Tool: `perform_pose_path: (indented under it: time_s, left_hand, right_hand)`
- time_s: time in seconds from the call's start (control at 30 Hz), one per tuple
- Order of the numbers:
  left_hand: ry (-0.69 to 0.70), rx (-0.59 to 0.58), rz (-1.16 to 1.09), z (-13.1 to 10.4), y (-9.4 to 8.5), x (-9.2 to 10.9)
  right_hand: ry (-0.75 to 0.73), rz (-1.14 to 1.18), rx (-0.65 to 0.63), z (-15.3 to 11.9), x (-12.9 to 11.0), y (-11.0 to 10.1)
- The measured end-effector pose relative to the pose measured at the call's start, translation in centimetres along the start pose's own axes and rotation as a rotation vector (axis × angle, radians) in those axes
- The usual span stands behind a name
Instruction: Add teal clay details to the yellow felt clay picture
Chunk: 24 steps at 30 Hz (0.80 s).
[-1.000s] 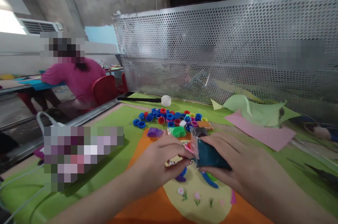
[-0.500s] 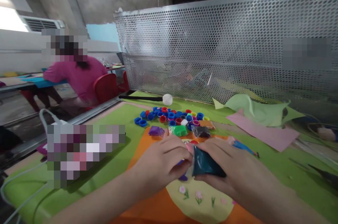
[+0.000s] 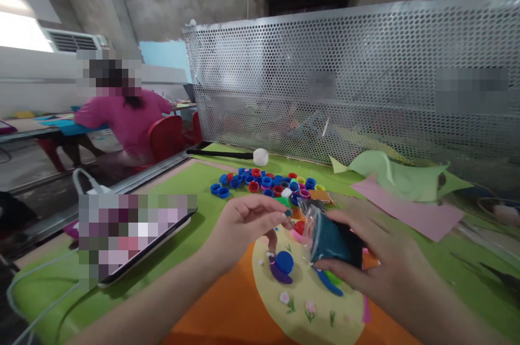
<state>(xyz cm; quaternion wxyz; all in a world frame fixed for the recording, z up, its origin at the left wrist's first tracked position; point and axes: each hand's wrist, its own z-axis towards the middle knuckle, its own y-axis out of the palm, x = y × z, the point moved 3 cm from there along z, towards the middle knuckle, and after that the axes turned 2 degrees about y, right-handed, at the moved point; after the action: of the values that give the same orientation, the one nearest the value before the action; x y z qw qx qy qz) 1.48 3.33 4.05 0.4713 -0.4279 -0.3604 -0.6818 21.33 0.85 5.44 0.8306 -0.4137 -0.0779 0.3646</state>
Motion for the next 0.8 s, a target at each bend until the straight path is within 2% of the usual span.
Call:
perform_pose_path:
  time_s: [0.13, 0.17, 0.2, 0.4, 0.43, 0.53, 0.63, 0.8]
  left_hand:
    - [-0.065, -0.061, -0.186, -0.3, 0.8, -0.3]
    - [-0.075, -0.073, -0.221, -0.3, 0.9, -0.3]
    - [-0.082, -0.082, -0.251, -0.4, 1.0, -0.3]
    - [-0.129, -0.088, -0.319, -0.4, 1.3, -0.7]
    - [-0.143, -0.089, -0.311, -0.4, 1.4, -0.8]
    - [-0.219, -0.115, -0.274, -0.6, 1.6, -1.3]
    - [-0.303, -0.15, -0.241, -1.0, 1.7, -2.0]
    - [-0.316, -0.132, -0.205, -1.0, 1.6, -2.6]
  right_hand:
    - [0.131, 0.009, -0.044, -1.3, 2.1, 0.3]
    - [0.119, 0.033, -0.096, -2.0, 2.8, 0.4]
    - [0.168, 0.044, -0.131, -2.9, 3.8, 0.5]
    - [0.467, 0.107, -0.13, -9.1, 8.8, 1.8]
    - [0.509, 0.063, -0.083, -9.8, 9.4, 1.9]
    - [0.461, -0.038, -0.032, -10.8, 10.4, 2.1]
    - [0.431, -0.047, -0.009, -11.0, 11.3, 2.1]
    - [0.444, -0.048, -0.015, -12.0, 12.2, 2.7]
